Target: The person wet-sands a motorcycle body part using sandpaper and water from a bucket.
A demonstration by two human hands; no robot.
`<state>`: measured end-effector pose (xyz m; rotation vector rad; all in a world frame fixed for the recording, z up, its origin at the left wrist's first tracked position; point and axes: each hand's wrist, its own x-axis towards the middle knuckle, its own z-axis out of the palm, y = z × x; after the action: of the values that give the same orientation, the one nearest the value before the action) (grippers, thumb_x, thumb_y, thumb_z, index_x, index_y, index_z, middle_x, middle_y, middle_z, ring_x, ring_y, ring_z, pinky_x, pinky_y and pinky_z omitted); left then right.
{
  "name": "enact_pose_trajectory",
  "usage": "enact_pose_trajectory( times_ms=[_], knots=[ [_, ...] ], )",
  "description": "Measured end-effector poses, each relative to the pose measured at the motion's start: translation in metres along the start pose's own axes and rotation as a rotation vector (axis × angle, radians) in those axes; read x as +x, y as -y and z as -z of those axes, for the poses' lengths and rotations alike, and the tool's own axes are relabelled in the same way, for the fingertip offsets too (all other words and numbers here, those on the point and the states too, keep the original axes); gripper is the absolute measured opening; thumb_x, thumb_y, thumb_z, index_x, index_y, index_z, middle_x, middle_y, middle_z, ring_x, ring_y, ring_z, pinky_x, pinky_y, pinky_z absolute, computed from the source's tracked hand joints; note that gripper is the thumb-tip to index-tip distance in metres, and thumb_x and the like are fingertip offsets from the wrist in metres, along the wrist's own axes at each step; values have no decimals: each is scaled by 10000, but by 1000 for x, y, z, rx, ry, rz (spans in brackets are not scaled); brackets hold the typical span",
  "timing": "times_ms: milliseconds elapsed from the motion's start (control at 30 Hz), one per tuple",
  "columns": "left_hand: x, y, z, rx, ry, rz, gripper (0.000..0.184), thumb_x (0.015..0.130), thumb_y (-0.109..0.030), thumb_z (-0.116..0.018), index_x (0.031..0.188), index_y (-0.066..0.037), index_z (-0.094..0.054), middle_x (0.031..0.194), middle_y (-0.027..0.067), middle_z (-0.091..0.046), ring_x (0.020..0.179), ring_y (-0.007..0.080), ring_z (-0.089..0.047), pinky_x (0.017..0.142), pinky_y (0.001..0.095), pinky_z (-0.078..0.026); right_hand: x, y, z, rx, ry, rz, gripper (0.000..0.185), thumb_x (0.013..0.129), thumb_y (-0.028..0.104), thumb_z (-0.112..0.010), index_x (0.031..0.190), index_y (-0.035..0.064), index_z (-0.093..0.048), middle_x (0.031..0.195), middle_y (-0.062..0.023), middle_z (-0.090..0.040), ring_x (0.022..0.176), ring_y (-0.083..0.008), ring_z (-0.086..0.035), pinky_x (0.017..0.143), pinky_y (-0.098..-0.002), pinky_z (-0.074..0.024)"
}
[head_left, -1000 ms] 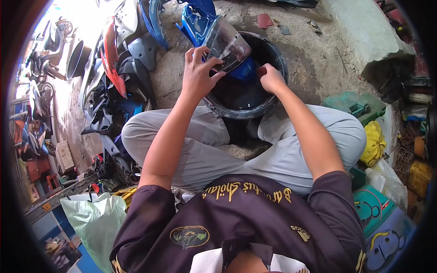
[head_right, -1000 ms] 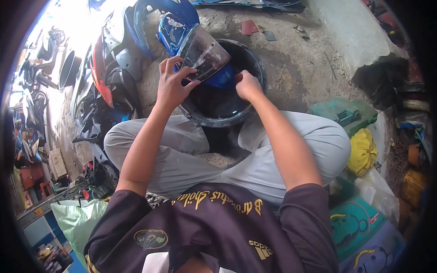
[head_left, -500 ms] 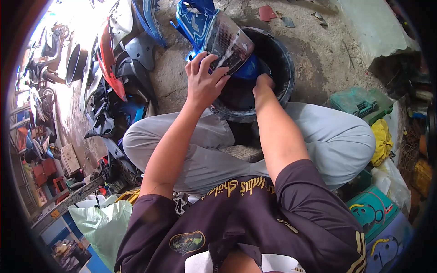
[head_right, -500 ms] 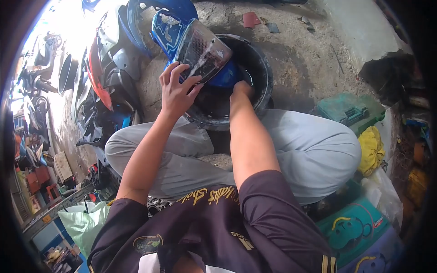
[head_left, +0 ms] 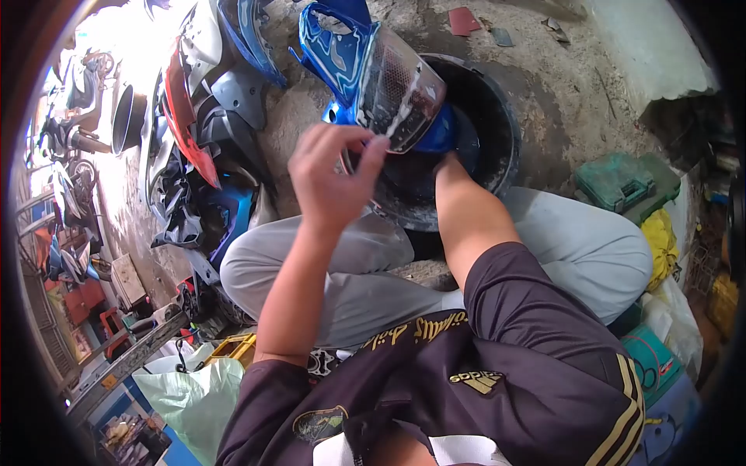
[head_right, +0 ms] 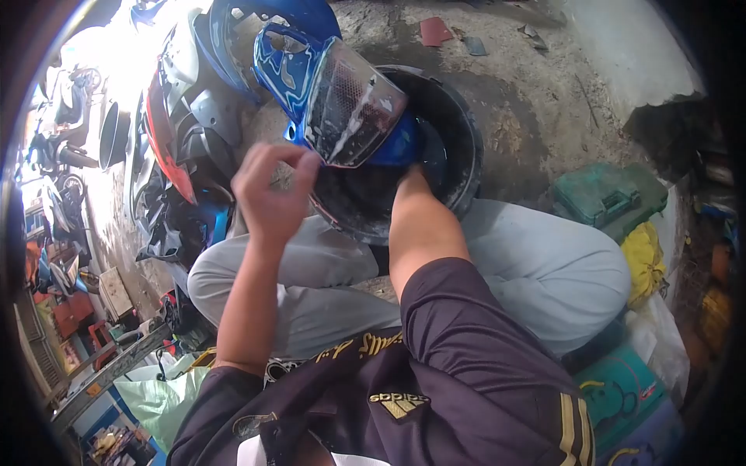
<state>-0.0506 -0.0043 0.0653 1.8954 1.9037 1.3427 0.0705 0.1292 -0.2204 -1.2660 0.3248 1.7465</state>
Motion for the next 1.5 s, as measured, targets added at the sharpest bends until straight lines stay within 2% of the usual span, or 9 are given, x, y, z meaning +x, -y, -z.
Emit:
enact_pose_trajectory(
  times_ms=[200, 333, 467, 600, 833, 867, 1033, 1233, 1500],
  knots=[
    [-35, 25, -24, -55, 446, 231, 180, 870, -153, -821, 985, -18, -788, 850, 119, -739, 794, 262, -725, 815, 373, -552, -3, 10, 19, 36, 61, 17, 410, 1009, 123, -567, 1345, -71, -699, 1355, -185, -740, 1165, -308, -751, 1025, -440, -595],
    [-32, 12, -33, -41, 274, 177, 201, 891, -193, -830, 1001, -25, -829, 810, 124, -761, 798, 269, -758, 796, 353, -576, 1, 4, 1, 66, 87, 13, 403, 1008, 122, -567, 1335, -71, -702, 1345, -180, -743, 1153, -302, -753, 1017, -438, -599],
    [-41, 17, -37, -81, 425, 503, 359, 977, -370, -818, 1017, -15, -856, 680, 122, -723, 638, 182, -704, 705, 337, -563, -1, 3, 0, 95, 117, 36, 397, 1008, 122, -566, 1325, -72, -705, 1334, -176, -747, 1140, -297, -755, 1010, -436, -603],
    [-23, 11, -30, 1, 545, 761, 447, 972, -470, -781, 915, -35, -866, 637, 181, -705, 605, 281, -721, 667, 404, -560, -12, 11, 31, 106, 119, 148, 391, 1008, 121, -565, 1315, -73, -709, 1323, -172, -750, 1128, -291, -757, 1002, -434, -606],
    [-22, 31, -28, 115, 434, 707, 527, 940, -564, -785, 851, -50, -861, 641, 172, -707, 623, 304, -721, 694, 423, -573, -45, 40, 38, 124, -441, 322, 324, 1005, 92, -551, 1232, -50, -734, 1253, -123, -763, 1047, -229, -760, 939, -407, -627],
    [-23, 35, -28, 128, 423, 700, 540, 929, -577, -791, 835, -49, -855, 649, 170, -714, 631, 308, -723, 700, 427, -575, -17, 44, 47, 228, -311, 359, 284, 1037, 149, -558, 1250, 26, -701, 1171, -130, -767, 956, -277, -779, 822, -466, -635],
    [-25, 40, -30, 137, 380, 711, 601, 883, -629, -815, 778, -37, -819, 679, 160, -734, 673, 327, -739, 724, 449, -583, -116, 81, -7, -100, 133, 164, 271, 1153, 194, -520, 1296, 26, -677, 1235, -130, -759, 1144, -297, -737, 1076, -493, -552],
    [-20, 42, -28, 166, 443, 710, 622, 918, -612, -813, 791, -3, -802, 671, 119, -706, 660, 244, -695, 703, 393, -551, -167, 78, -5, -530, 221, 222, 283, 1161, 234, -545, 1295, 18, -671, 1231, -111, -752, 1094, -314, -742, 997, -524, -570],
    [-8, 40, -23, 254, 438, 656, 589, 818, -624, -872, 715, -66, -715, 718, 133, -739, 746, 346, -747, 752, 466, -583, -32, 51, 41, -270, -304, 446, 377, 1061, 178, -593, 1292, -97, -709, 1236, -227, -753, 1068, -296, -744, 940, -436, -580]
  ],
)
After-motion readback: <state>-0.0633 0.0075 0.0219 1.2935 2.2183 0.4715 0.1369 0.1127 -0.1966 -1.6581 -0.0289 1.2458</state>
